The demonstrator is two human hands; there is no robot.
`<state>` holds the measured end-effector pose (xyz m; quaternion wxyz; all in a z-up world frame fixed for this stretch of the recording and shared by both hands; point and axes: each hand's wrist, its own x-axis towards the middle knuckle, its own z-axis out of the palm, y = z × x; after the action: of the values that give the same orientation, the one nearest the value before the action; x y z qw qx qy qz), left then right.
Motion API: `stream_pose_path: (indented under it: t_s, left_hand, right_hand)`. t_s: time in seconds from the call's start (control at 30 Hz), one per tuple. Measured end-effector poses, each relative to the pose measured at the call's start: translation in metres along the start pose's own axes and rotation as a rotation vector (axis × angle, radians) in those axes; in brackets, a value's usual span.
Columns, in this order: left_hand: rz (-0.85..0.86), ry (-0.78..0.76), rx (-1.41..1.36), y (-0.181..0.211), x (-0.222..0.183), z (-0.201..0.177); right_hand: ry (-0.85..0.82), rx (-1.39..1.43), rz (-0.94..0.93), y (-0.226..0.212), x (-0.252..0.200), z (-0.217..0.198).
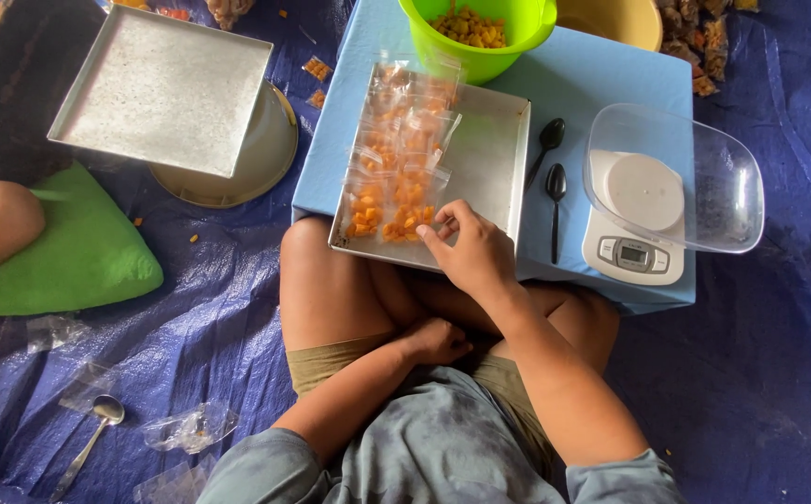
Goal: Weighing small orange snacks on a digital scale and placing them into small plastic bags for packaging.
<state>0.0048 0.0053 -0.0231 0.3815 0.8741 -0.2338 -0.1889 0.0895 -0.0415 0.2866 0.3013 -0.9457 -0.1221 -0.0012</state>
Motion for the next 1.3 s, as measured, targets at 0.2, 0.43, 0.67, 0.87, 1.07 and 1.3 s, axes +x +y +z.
stream_pose_path:
  t_s: [0.2, 0.43, 0.67, 0.87, 1.07, 1.3]
  left_hand:
    - [0.072, 0.063, -0.018, 0.002, -0.006, 0.001]
    - [0.111, 0.095, 0.251, 0.011, -0.016, -0.002]
    - [0.155, 0.135, 0.658, 0.018, -0.029, -0.005]
    - [0.133, 0.032, 0.821, -0.017, -0.006, 0.038]
    - [-0.031, -0.017, 0.453, -0.037, 0.011, 0.057]
    - [-0.009, 0.032, 0.501, -0.038, 0.002, 0.053]
  right_hand:
    - [0.596, 0.177, -0.737, 0.026, -0.033, 0.013]
    - [0.401, 0.262, -0.965, 0.058, -0.079, 0.039]
    - [0.026, 0.157, -0.462, 0.128, -0.099, 0.085]
    - [-0.362, 0.173, 0.071, 0.150, -0.094, 0.104]
    - [-0.487, 0.136, 0.274, 0.148, -0.086, 0.105]
    - [-0.528, 0.119, 0.317, 0.156, -0.084, 0.111]
